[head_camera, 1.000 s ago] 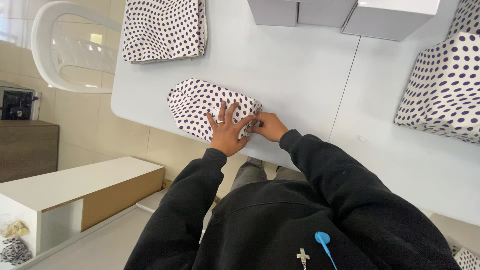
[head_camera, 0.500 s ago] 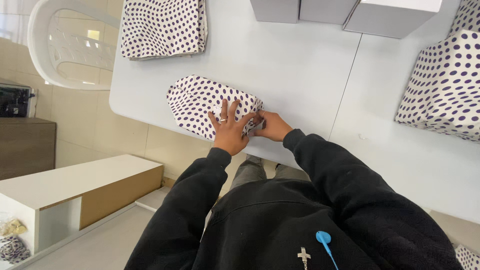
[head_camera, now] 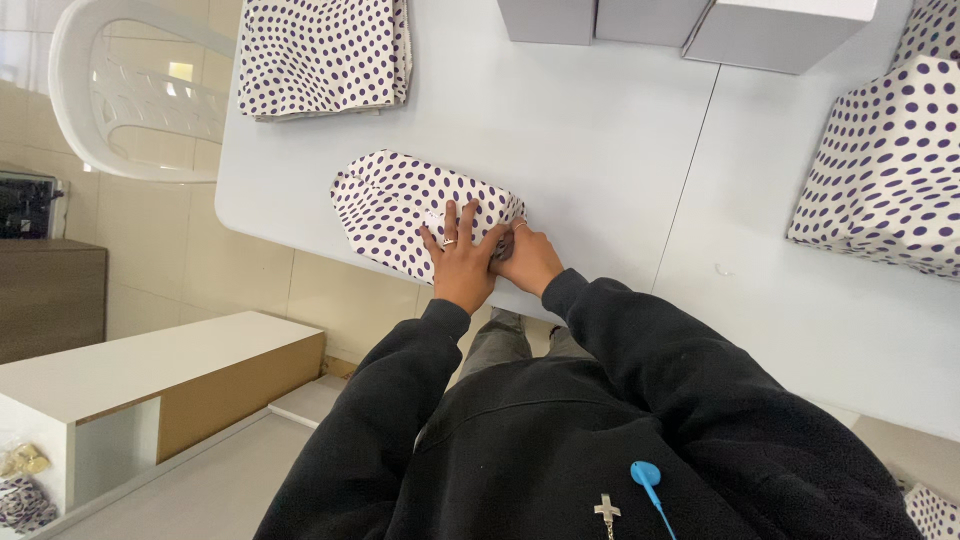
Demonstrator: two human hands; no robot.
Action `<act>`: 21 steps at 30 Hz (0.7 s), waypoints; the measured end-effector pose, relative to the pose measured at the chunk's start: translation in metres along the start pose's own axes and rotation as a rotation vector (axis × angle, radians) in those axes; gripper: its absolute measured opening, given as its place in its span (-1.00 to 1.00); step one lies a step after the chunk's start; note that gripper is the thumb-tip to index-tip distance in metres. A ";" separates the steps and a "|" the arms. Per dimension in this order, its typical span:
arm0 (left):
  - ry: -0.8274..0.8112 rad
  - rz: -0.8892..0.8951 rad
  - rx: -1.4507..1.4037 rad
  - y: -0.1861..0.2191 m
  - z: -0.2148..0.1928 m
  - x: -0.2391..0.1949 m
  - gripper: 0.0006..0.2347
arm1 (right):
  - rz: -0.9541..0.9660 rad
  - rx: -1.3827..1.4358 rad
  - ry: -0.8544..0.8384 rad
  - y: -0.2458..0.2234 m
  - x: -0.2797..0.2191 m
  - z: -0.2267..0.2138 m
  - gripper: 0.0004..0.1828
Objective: The person wraps several white cardboard boxes in polka-dot patterned paper by hand on a table.
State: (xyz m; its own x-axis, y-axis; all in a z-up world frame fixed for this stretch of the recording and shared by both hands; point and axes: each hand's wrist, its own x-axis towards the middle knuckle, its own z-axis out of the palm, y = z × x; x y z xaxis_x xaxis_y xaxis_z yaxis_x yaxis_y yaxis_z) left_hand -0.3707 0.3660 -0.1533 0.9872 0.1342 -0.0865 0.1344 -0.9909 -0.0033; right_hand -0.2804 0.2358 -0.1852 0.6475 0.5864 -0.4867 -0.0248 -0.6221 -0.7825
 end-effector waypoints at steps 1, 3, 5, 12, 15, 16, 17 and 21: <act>0.001 -0.001 0.000 0.000 0.000 0.000 -0.45 | -0.001 -0.001 0.000 -0.004 -0.004 0.000 -0.25; 0.011 -0.009 -0.016 0.001 0.000 0.001 -0.45 | 0.003 0.059 0.050 -0.011 -0.012 0.001 -0.37; 0.012 -0.008 -0.017 0.000 0.003 0.001 -0.49 | -0.007 0.101 0.072 -0.013 -0.016 0.000 -0.41; -0.004 -0.004 -0.009 0.001 0.003 0.000 -0.49 | -0.035 0.199 0.129 0.007 -0.018 0.011 -0.53; -0.002 -0.002 -0.031 0.000 0.002 0.001 -0.51 | -0.029 0.216 0.140 0.006 -0.020 0.011 -0.55; -0.001 -0.002 -0.032 0.000 0.001 0.001 -0.51 | -0.028 0.215 0.140 0.012 -0.020 0.012 -0.55; -0.012 -0.005 -0.029 0.000 0.001 0.001 -0.48 | -0.022 0.205 0.149 0.017 -0.020 0.013 -0.56; -0.039 -0.021 -0.028 0.001 0.000 0.001 -0.47 | 0.007 0.197 0.178 0.047 -0.013 0.025 -0.52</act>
State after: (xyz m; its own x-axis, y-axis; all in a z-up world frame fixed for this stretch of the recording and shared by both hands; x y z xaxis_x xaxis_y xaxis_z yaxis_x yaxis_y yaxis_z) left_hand -0.3694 0.3647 -0.1536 0.9801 0.1539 -0.1257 0.1578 -0.9872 0.0219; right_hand -0.3084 0.2120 -0.2254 0.7702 0.4713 -0.4297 -0.1658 -0.5027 -0.8484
